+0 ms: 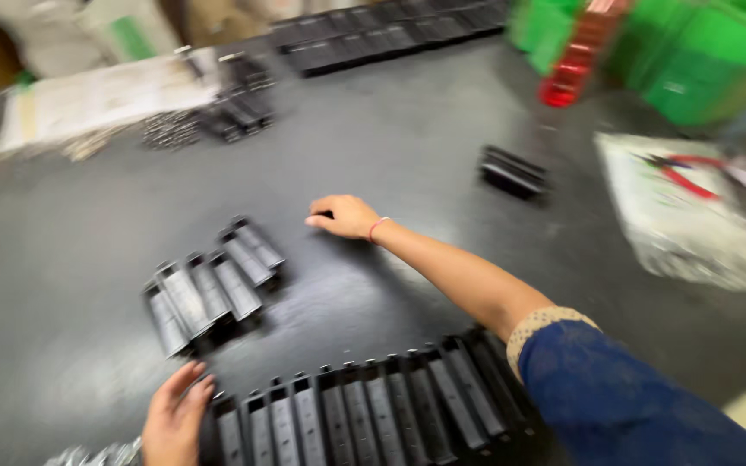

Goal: The person picks up small black rectangular metal parts from a table, aligns them into neat rows, and then places each part into a clear plastic bag. The person handles the parts by hand and arranges them into organized stacks before packaging.

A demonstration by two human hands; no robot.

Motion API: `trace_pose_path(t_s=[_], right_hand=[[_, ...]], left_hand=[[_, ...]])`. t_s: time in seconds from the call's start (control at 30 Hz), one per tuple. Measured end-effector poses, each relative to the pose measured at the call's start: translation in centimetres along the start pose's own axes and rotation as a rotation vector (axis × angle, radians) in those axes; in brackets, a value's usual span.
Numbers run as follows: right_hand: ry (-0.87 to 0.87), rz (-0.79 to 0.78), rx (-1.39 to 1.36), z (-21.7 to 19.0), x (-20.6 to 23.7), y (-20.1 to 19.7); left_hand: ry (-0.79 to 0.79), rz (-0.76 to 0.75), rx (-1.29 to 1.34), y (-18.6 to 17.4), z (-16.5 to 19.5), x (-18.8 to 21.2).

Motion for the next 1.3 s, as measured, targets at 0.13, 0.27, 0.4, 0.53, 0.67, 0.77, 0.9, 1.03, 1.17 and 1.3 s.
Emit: trace_pose_path(t_s=[0.13,0.27,0.4,0.53,0.67,0.77,0.9,1.03,1.17,1.3], right_hand=[[0.014,0.277,0.087,3.3,6.1,-8.9],[0.039,0.542,0.517,7.6,13.5,-18.6],[0.178,0.554,0.694,10.6,19.6,-22.5],[0.32,0.488,0.613,11.0,20.9,-22.6],[0.537,0.431,-0.042,7.7,18.4,-18.2],[0.372,0.216,-0.74,-0.2,15.3,-12.1],[0.301,-0.008,-0.8,-13.5,13.9,-5.1],[-0.271,-0.03,-0.202,-25.8,12.7,-0.8],[-0.522,0.031,-0.167,-32.0,12.6,1.9],[-0.379,0.084,-0.434,-32.3,13.0,3.5]], left_hand=[[-0.034,-0.008,-0.162,-1.0,-1.4,-0.2],[0.183,0.001,-0.048,-2.1,1.5,1.1],[0.281,-0.052,0.237,-2.0,5.9,2.7],[0.435,-0.112,0.491,-0.2,10.5,4.2],[0.315,-0.002,0.442,2.6,13.0,5.2],[0.263,0.007,0.429,4.1,14.1,4.9],[0.281,-0.11,0.589,5.2,14.5,4.2],[0.295,-0.097,0.583,5.6,13.6,3.7],[0.302,0.164,0.77,4.6,12.0,3.2],[0.306,0.258,0.922,3.3,10.8,2.9]])
Point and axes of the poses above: each hand's wrist, its own x-axis away from the middle knuckle, its own y-axis out of the palm, z = x × y, the point moved 3 cm from there along -x, towards the middle knuckle, and after that the axes turned 7 degrees about -x, right-handed, at the moved point
